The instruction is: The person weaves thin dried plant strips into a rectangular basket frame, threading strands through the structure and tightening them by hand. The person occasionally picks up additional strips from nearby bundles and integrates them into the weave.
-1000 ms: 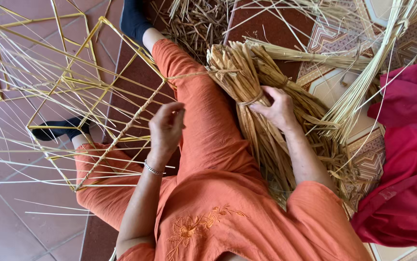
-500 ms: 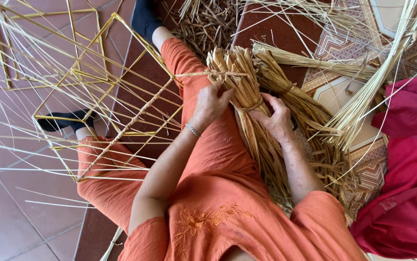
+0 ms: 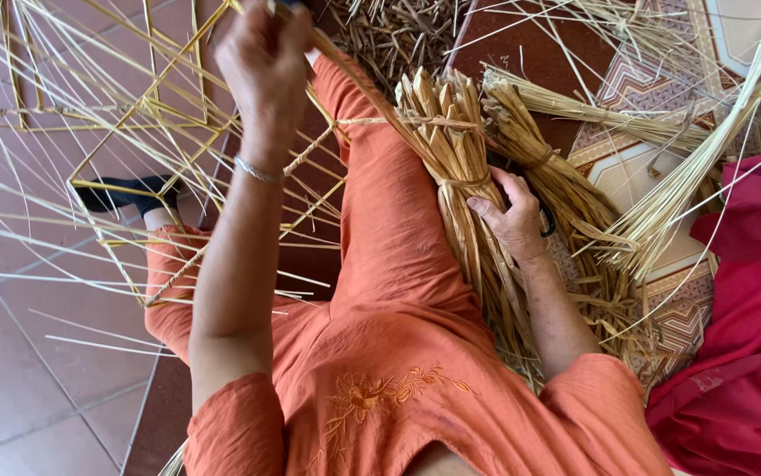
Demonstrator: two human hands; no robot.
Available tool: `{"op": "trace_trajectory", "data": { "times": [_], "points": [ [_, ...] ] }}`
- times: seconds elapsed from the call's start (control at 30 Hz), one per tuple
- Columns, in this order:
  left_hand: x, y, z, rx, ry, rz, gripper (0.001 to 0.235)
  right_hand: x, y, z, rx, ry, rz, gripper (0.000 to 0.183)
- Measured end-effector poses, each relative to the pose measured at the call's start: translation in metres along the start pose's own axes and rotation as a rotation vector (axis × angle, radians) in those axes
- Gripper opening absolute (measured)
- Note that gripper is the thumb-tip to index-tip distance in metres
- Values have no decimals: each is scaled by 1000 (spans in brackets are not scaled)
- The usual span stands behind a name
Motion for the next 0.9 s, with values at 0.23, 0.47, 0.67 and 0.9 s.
{"op": "trace_trajectory", "data": {
  "times": [0.23,0.47,0.67,0.9],
  "points": [
    [-15,3,3,377,-46,193,11,-2,21,6,-192,-49,-106,62],
    [90,44,-62,201,-577,230,18,-17,75,27,-590,-143,-305,47],
    [195,97,-127,402,-795,70,49,-18,114,1,-642,-247,-205,39],
    [225,58,-147,437,-691,416,31,-33,124,-20,-439,-199,8,31]
  ]
}}
Point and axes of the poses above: each hand's wrist, its own x-axis away from the middle knuckle, its own z-axis out of the back of the hand, y = z × x, the point moved 10 cm from there along -x, towards the middle knuckle, and after that the axes turned 9 degrees about -x, right-handed, at the moved point
